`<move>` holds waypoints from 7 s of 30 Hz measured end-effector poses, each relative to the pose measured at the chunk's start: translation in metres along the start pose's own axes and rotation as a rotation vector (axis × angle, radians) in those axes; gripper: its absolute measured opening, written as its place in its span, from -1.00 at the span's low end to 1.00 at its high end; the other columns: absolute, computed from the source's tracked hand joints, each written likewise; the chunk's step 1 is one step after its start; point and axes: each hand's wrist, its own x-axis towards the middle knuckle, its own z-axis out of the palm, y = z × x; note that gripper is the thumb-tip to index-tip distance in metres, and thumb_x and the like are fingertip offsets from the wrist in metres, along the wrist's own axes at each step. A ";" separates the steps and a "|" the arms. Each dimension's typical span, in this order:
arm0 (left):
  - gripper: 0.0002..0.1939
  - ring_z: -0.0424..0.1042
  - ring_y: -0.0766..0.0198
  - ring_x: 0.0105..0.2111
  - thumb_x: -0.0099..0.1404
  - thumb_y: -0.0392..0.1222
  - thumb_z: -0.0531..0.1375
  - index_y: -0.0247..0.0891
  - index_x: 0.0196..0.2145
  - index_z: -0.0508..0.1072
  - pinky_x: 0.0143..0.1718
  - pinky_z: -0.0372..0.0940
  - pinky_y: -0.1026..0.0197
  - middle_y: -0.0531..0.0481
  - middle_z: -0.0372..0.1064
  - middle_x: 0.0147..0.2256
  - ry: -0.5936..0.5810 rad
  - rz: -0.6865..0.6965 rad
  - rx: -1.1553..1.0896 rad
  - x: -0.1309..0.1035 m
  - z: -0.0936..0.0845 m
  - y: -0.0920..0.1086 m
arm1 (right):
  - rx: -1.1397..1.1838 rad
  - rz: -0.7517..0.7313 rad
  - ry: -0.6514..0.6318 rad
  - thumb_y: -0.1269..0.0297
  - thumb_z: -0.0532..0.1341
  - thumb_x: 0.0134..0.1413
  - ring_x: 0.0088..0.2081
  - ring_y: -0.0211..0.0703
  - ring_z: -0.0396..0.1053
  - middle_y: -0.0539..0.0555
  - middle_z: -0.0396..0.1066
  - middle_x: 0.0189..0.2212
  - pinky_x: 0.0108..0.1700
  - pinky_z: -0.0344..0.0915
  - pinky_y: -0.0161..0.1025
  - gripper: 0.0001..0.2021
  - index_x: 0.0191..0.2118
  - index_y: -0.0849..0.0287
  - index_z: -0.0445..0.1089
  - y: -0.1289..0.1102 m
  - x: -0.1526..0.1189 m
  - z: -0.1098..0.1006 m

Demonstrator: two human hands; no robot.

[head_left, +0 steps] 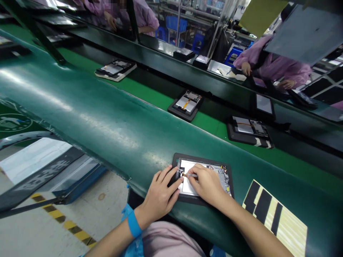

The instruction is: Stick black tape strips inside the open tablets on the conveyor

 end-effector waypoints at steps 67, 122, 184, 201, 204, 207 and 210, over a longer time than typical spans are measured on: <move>-0.62 0.24 -0.10 0.28 0.40 -0.15 0.13 -0.22 0.12 0.49 0.17 0.19 -0.10 -0.26 0.33 0.24 0.064 -0.018 -0.017 -0.005 0.003 -0.001 | -0.084 -0.553 0.312 0.46 0.14 0.37 -0.28 -0.16 0.51 0.14 0.59 -0.22 -0.23 0.43 -0.26 -0.83 -0.15 0.19 0.49 0.015 -0.010 0.013; -0.56 0.22 -0.20 0.26 0.41 -0.13 0.09 -0.16 0.19 0.45 0.09 0.19 -0.14 -0.28 0.29 0.25 -0.003 -0.022 0.099 0.000 0.002 0.006 | -0.110 -0.515 0.032 0.25 0.10 0.37 -0.22 -0.08 0.45 0.25 0.42 -0.05 -0.25 0.45 -0.19 -0.67 0.14 0.23 0.39 0.027 -0.018 -0.002; -0.59 0.36 -0.07 0.11 0.43 -0.12 0.06 -0.12 0.15 0.48 0.08 0.17 -0.09 -0.23 0.36 0.21 -0.018 -0.018 0.111 0.000 -0.002 0.002 | 0.257 0.098 0.435 0.03 0.10 0.38 -0.51 -0.17 0.35 0.00 0.39 -0.48 -0.45 0.28 -0.27 -0.74 -0.17 0.09 0.40 0.079 -0.079 -0.043; -0.53 0.30 -0.32 0.19 0.38 -0.18 0.14 -0.19 0.23 0.33 -0.01 0.26 -0.20 -0.38 0.29 0.21 0.075 0.157 0.087 0.014 0.000 -0.004 | 0.106 0.540 0.433 -0.01 0.17 0.32 -0.30 -0.10 0.44 0.08 0.47 -0.35 -0.26 0.33 -0.21 -0.66 -0.30 0.11 0.54 0.155 -0.186 -0.039; -0.60 0.30 -0.25 0.20 0.38 -0.15 0.14 -0.20 0.15 0.41 0.06 0.25 -0.20 -0.32 0.33 0.19 0.055 0.279 0.016 0.034 0.000 0.014 | 0.057 0.532 0.397 0.07 0.16 0.35 -0.28 -0.11 0.47 0.09 0.51 -0.29 -0.24 0.35 -0.22 -0.70 -0.23 0.11 0.56 0.154 -0.191 -0.028; -0.65 0.24 -0.22 0.25 0.41 -0.08 0.11 -0.20 0.07 0.48 0.16 0.18 -0.21 -0.25 0.34 0.20 0.008 0.350 -0.063 0.055 0.008 0.041 | 0.008 0.513 0.381 0.14 0.15 0.36 -0.27 -0.12 0.51 0.09 0.53 -0.22 -0.23 0.38 -0.23 -0.75 -0.16 0.10 0.56 0.151 -0.192 -0.019; -0.61 0.20 -0.18 0.28 0.45 0.01 0.06 -0.19 0.06 0.50 0.23 0.09 -0.21 -0.23 0.36 0.19 -0.064 0.430 -0.075 0.073 0.022 0.074 | -0.068 0.494 0.361 0.18 0.12 0.38 -0.28 -0.14 0.53 0.08 0.54 -0.20 -0.26 0.39 -0.25 -0.74 -0.14 0.09 0.57 0.147 -0.191 -0.015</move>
